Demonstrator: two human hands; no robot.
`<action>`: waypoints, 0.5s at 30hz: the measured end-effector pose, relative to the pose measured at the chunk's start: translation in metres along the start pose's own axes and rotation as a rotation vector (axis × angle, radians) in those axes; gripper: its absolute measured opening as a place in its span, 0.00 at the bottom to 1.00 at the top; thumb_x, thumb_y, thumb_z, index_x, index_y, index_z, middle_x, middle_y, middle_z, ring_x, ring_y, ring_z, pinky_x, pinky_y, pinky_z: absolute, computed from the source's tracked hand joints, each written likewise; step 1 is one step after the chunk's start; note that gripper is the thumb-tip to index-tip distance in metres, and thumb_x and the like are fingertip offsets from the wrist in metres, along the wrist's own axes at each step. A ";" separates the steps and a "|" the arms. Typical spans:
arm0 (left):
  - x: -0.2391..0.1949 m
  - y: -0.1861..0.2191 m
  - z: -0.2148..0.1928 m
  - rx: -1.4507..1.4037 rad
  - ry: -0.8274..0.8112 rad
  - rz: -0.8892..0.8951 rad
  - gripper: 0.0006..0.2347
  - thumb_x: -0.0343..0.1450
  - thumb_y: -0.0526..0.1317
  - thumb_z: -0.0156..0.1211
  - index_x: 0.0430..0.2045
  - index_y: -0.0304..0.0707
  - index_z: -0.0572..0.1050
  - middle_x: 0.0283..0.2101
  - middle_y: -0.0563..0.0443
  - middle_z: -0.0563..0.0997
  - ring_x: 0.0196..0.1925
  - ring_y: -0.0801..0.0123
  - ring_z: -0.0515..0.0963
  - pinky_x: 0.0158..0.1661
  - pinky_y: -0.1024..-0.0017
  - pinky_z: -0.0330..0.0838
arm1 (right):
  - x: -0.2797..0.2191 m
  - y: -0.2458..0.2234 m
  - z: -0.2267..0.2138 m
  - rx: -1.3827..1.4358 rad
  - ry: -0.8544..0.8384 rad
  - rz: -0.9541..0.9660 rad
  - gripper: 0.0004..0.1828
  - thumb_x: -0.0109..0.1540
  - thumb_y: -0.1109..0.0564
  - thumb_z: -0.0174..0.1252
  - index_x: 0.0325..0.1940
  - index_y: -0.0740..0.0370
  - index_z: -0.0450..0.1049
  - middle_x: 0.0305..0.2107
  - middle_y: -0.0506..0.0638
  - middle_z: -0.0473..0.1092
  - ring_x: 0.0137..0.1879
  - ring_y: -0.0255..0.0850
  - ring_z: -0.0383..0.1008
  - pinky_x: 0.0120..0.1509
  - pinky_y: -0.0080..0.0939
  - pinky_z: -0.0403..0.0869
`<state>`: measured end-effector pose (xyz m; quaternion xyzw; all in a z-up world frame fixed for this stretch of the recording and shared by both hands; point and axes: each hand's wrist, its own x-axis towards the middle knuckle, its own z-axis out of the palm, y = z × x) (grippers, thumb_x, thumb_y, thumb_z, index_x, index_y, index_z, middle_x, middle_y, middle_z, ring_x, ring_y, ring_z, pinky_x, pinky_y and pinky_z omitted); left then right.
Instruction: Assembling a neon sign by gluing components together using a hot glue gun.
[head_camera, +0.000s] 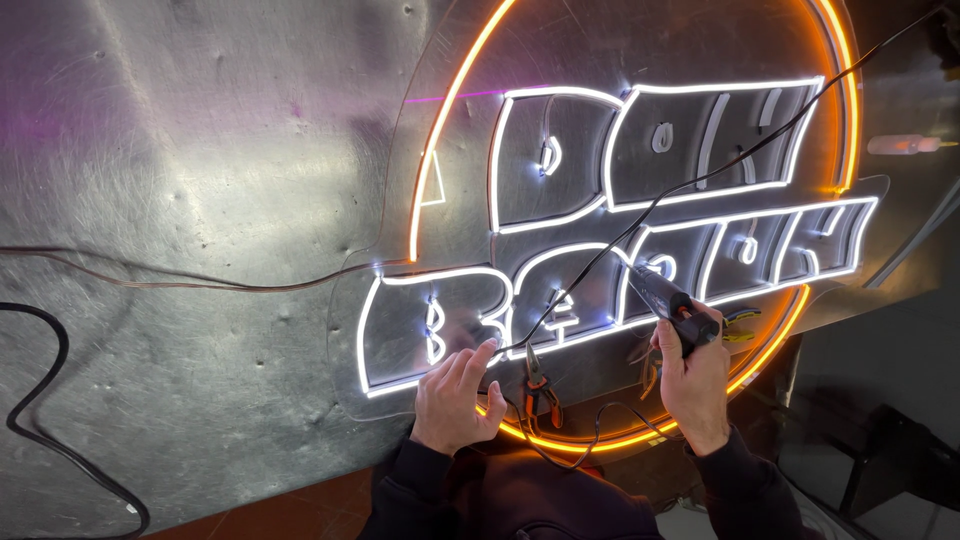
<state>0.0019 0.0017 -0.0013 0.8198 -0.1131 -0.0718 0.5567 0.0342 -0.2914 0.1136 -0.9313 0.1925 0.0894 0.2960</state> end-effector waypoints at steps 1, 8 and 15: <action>0.000 0.000 0.000 0.000 0.000 0.000 0.27 0.62 0.36 0.62 0.58 0.33 0.67 0.30 0.47 0.74 0.28 0.58 0.77 0.28 0.63 0.73 | -0.001 -0.003 -0.001 0.000 0.000 0.000 0.21 0.71 0.54 0.53 0.62 0.72 0.61 0.29 0.52 0.73 0.35 0.35 0.74 0.39 0.35 0.71; 0.000 0.000 0.001 0.013 -0.004 -0.001 0.27 0.62 0.36 0.62 0.58 0.33 0.68 0.31 0.47 0.75 0.29 0.57 0.78 0.28 0.63 0.73 | 0.001 -0.010 -0.003 -0.035 -0.004 0.055 0.22 0.70 0.53 0.55 0.61 0.71 0.64 0.36 0.57 0.80 0.37 0.38 0.77 0.38 0.36 0.71; -0.001 -0.001 0.002 0.012 0.003 0.002 0.26 0.62 0.36 0.62 0.57 0.33 0.67 0.32 0.47 0.75 0.29 0.58 0.78 0.29 0.64 0.74 | 0.000 -0.001 -0.003 0.033 0.020 -0.046 0.21 0.71 0.53 0.54 0.61 0.73 0.63 0.37 0.56 0.79 0.41 0.34 0.79 0.40 0.33 0.72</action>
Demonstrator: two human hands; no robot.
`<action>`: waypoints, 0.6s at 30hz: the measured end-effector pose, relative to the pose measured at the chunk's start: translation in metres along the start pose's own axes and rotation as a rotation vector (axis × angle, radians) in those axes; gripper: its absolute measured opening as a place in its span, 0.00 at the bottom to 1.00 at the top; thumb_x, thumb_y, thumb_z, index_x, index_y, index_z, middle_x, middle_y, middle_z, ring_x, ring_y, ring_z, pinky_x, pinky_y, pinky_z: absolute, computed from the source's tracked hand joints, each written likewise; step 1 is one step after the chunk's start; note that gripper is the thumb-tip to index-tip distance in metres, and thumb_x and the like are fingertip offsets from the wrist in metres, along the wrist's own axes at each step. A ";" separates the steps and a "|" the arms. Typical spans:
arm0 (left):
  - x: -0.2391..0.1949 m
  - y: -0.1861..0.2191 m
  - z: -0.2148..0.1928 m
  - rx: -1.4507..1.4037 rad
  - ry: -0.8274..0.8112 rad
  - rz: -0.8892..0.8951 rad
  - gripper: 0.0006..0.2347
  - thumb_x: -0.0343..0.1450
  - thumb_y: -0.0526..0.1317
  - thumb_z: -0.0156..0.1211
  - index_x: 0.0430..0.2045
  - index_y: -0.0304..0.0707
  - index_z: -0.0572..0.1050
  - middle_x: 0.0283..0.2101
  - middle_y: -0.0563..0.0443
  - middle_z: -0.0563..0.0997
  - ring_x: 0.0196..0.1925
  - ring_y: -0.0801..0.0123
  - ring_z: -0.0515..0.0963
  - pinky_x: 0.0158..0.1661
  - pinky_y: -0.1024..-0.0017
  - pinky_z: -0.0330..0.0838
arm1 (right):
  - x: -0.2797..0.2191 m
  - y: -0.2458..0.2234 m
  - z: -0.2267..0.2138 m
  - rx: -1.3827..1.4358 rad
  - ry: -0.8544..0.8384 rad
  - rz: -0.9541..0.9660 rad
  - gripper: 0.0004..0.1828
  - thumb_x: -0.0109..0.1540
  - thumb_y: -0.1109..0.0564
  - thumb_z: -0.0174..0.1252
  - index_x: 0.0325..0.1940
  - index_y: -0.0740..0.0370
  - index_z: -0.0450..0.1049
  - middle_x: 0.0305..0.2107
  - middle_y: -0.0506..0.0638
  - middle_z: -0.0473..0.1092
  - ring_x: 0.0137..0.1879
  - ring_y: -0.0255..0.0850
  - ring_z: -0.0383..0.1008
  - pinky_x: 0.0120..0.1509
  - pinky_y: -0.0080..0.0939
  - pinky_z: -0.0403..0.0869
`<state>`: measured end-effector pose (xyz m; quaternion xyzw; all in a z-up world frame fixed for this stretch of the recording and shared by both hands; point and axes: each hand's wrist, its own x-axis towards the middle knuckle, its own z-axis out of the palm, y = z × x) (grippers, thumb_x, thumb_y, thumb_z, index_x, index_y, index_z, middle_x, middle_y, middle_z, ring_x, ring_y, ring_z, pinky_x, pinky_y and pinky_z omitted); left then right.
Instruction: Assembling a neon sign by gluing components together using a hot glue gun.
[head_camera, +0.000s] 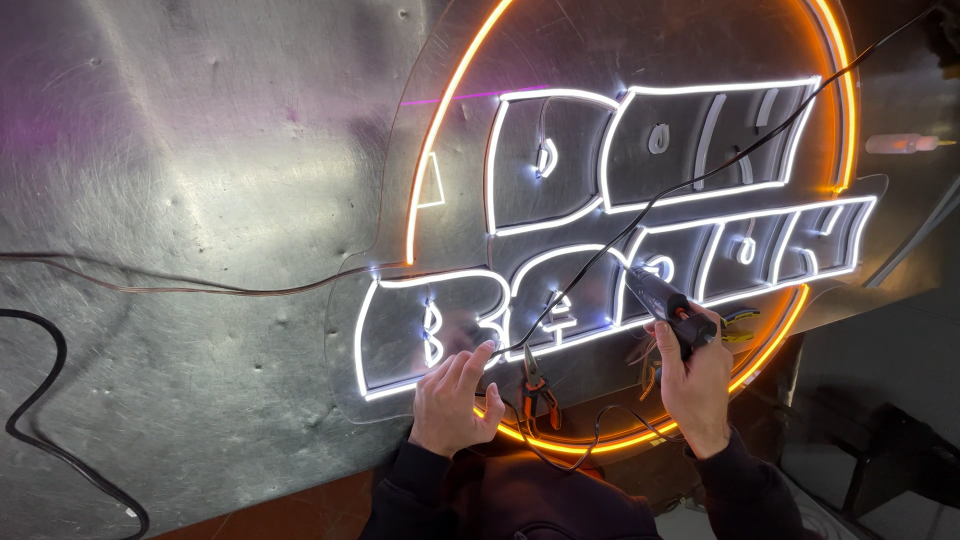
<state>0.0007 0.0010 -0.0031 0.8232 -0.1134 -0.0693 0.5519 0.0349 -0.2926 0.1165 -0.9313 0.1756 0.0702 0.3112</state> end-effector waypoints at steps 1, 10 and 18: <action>0.000 0.001 0.000 0.000 -0.001 0.000 0.26 0.62 0.36 0.62 0.57 0.33 0.67 0.32 0.47 0.75 0.29 0.58 0.78 0.29 0.64 0.74 | 0.001 -0.003 0.000 0.000 0.001 0.001 0.21 0.71 0.53 0.54 0.61 0.73 0.63 0.37 0.56 0.79 0.41 0.34 0.79 0.40 0.33 0.72; 0.002 0.002 -0.001 -0.005 -0.007 -0.016 0.27 0.62 0.35 0.63 0.57 0.33 0.68 0.29 0.48 0.73 0.27 0.59 0.76 0.27 0.64 0.72 | 0.003 -0.007 -0.004 -0.008 0.012 0.035 0.20 0.71 0.54 0.55 0.60 0.73 0.65 0.37 0.55 0.79 0.41 0.33 0.78 0.42 0.33 0.72; 0.003 0.003 -0.001 -0.008 0.010 -0.007 0.27 0.61 0.34 0.63 0.58 0.33 0.68 0.29 0.48 0.74 0.27 0.59 0.77 0.27 0.64 0.72 | 0.027 0.002 -0.030 0.209 -0.108 0.273 0.23 0.73 0.50 0.50 0.66 0.68 0.74 0.36 0.53 0.79 0.27 0.38 0.63 0.31 0.40 0.63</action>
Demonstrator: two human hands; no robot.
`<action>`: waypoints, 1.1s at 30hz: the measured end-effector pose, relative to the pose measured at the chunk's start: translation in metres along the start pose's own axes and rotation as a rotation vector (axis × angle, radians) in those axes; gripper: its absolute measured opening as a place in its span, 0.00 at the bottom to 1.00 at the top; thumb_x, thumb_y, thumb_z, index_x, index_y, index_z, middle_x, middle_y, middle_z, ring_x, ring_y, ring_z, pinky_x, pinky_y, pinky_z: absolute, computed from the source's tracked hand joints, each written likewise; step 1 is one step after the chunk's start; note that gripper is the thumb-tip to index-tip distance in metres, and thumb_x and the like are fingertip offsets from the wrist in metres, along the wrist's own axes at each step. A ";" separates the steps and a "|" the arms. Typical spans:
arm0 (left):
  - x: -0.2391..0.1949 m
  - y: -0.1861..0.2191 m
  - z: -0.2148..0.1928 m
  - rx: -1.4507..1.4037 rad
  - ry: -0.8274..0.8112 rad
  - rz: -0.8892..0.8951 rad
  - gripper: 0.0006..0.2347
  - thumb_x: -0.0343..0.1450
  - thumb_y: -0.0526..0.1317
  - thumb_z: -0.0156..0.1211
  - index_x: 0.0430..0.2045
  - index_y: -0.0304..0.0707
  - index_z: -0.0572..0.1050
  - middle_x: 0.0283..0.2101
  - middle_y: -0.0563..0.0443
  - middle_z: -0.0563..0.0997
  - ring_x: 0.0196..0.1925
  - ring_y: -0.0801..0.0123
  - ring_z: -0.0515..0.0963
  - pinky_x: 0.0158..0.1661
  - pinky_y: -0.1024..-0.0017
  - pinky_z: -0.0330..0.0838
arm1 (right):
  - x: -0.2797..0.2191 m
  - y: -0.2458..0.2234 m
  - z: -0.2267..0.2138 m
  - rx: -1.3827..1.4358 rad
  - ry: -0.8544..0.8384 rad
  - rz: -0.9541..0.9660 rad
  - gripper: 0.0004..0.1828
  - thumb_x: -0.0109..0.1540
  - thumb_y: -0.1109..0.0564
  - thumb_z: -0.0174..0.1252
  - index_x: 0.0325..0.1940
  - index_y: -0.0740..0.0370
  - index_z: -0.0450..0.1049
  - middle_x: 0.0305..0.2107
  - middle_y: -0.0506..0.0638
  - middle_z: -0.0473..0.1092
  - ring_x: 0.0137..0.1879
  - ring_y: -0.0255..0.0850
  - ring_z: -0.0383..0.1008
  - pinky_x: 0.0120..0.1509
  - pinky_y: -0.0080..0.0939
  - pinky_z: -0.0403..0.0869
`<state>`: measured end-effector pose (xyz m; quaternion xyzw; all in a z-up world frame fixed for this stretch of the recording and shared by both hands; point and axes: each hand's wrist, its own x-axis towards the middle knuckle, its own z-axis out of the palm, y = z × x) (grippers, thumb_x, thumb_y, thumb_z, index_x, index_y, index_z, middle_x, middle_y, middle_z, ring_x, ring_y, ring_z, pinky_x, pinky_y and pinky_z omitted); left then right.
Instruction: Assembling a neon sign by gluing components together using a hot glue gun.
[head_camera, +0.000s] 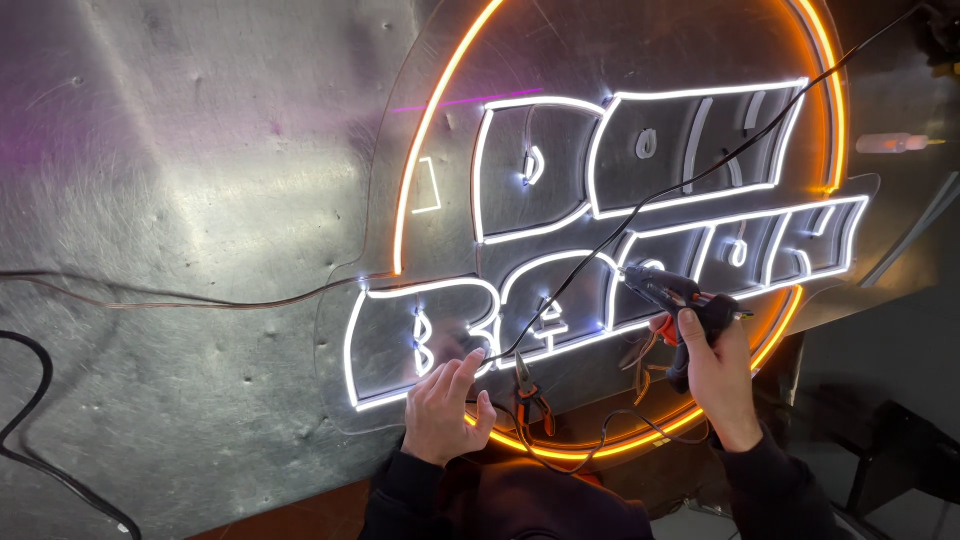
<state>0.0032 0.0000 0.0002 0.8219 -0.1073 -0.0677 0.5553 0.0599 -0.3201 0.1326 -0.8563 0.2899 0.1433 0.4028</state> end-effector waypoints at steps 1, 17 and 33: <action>0.000 0.001 0.000 -0.001 -0.002 0.002 0.27 0.61 0.34 0.63 0.58 0.33 0.68 0.29 0.48 0.74 0.27 0.59 0.77 0.27 0.64 0.72 | 0.005 -0.003 -0.004 0.001 0.003 0.001 0.23 0.73 0.50 0.50 0.66 0.68 0.74 0.36 0.53 0.79 0.27 0.38 0.63 0.31 0.40 0.63; 0.007 0.030 0.035 -0.151 0.158 -0.073 0.18 0.65 0.29 0.61 0.50 0.29 0.74 0.29 0.47 0.81 0.24 0.68 0.81 0.27 0.73 0.75 | 0.070 -0.043 -0.050 -0.407 -0.278 0.133 0.21 0.68 0.42 0.51 0.46 0.63 0.73 0.26 0.51 0.78 0.28 0.39 0.72 0.32 0.41 0.70; 0.012 0.025 0.061 -0.146 0.125 -0.145 0.18 0.64 0.29 0.62 0.49 0.28 0.73 0.23 0.49 0.80 0.17 0.75 0.77 0.21 0.76 0.69 | 0.092 -0.047 -0.056 -0.521 -0.446 0.185 0.18 0.65 0.42 0.55 0.45 0.57 0.76 0.28 0.46 0.78 0.26 0.40 0.74 0.35 0.43 0.70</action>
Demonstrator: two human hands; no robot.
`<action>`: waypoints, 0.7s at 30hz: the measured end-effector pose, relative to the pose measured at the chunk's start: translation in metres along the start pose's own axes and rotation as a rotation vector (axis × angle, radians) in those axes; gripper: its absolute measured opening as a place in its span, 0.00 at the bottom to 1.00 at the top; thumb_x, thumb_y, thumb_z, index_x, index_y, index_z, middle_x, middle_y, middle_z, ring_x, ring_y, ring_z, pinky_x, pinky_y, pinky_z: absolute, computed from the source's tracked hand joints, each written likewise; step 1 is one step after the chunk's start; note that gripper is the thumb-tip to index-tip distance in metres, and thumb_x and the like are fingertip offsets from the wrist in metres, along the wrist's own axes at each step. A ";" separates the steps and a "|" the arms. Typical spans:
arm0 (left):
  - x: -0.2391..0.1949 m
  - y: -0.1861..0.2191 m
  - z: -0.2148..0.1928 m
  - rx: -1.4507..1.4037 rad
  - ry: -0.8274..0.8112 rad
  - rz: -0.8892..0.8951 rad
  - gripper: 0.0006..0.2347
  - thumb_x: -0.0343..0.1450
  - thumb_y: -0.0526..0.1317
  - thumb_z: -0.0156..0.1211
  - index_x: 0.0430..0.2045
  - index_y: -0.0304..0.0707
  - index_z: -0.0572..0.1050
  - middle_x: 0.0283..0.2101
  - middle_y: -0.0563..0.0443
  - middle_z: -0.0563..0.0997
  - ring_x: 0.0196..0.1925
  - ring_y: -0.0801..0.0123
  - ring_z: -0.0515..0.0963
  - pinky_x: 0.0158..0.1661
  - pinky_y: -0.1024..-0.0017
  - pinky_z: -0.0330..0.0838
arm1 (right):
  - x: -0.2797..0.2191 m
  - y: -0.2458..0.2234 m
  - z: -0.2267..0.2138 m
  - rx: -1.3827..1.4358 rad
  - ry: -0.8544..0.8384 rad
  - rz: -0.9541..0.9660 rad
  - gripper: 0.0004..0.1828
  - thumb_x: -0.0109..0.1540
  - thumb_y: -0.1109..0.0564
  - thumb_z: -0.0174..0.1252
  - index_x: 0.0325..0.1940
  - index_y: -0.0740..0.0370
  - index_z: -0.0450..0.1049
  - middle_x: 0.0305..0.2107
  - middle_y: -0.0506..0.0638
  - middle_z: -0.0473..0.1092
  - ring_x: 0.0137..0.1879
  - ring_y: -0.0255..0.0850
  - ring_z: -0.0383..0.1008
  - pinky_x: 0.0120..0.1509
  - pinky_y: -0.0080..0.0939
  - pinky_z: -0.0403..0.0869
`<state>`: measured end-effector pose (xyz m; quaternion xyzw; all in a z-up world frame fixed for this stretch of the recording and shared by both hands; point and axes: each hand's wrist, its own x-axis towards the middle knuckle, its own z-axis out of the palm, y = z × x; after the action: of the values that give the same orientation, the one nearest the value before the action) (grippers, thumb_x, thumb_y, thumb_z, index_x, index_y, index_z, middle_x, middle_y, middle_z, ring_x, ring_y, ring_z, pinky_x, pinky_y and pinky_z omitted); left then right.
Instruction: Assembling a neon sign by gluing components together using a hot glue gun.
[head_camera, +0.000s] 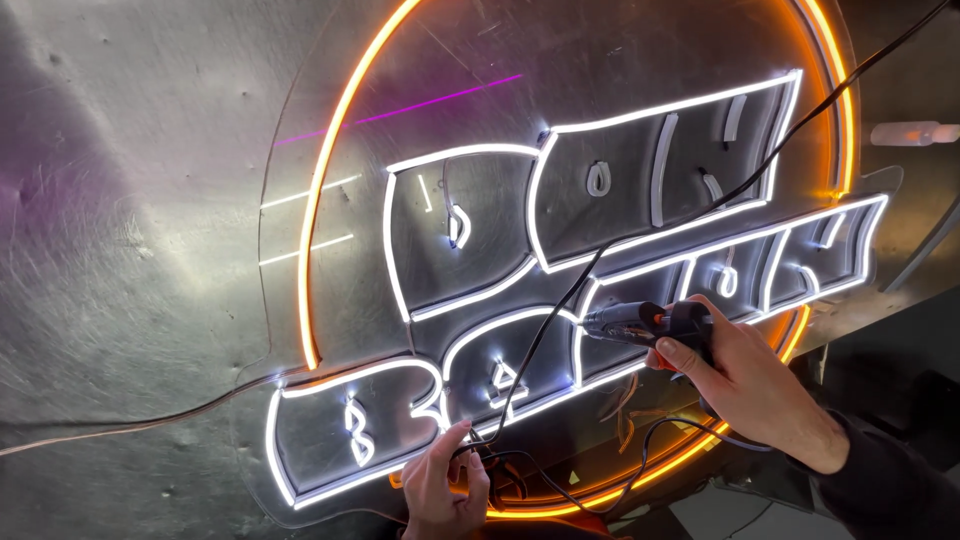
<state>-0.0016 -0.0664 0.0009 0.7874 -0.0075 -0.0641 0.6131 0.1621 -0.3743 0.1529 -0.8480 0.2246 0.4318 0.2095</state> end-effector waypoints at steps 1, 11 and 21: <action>0.001 -0.001 0.001 -0.001 -0.002 0.001 0.18 0.64 0.29 0.62 0.49 0.28 0.73 0.23 0.49 0.80 0.17 0.75 0.77 0.21 0.76 0.69 | 0.000 0.001 0.000 0.001 0.001 0.002 0.18 0.65 0.42 0.55 0.45 0.57 0.76 0.28 0.46 0.78 0.26 0.40 0.74 0.35 0.43 0.70; 0.001 -0.010 0.008 -0.003 -0.029 0.028 0.18 0.65 0.27 0.59 0.51 0.28 0.72 0.20 0.52 0.77 0.15 0.78 0.74 0.18 0.77 0.66 | 0.003 -0.001 -0.005 0.054 0.006 0.016 0.21 0.64 0.41 0.55 0.53 0.55 0.73 0.28 0.44 0.79 0.24 0.39 0.74 0.34 0.42 0.71; 0.009 -0.003 0.005 0.012 -0.012 0.049 0.19 0.64 0.28 0.59 0.50 0.28 0.72 0.20 0.51 0.76 0.17 0.76 0.76 0.21 0.76 0.68 | 0.021 -0.033 -0.023 -0.284 -0.174 0.064 0.32 0.66 0.33 0.50 0.61 0.60 0.69 0.14 0.58 0.72 0.22 0.46 0.75 0.36 0.49 0.72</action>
<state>0.0069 -0.0714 -0.0037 0.7903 -0.0311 -0.0537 0.6095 0.2061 -0.3644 0.1535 -0.8211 0.1692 0.5373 0.0925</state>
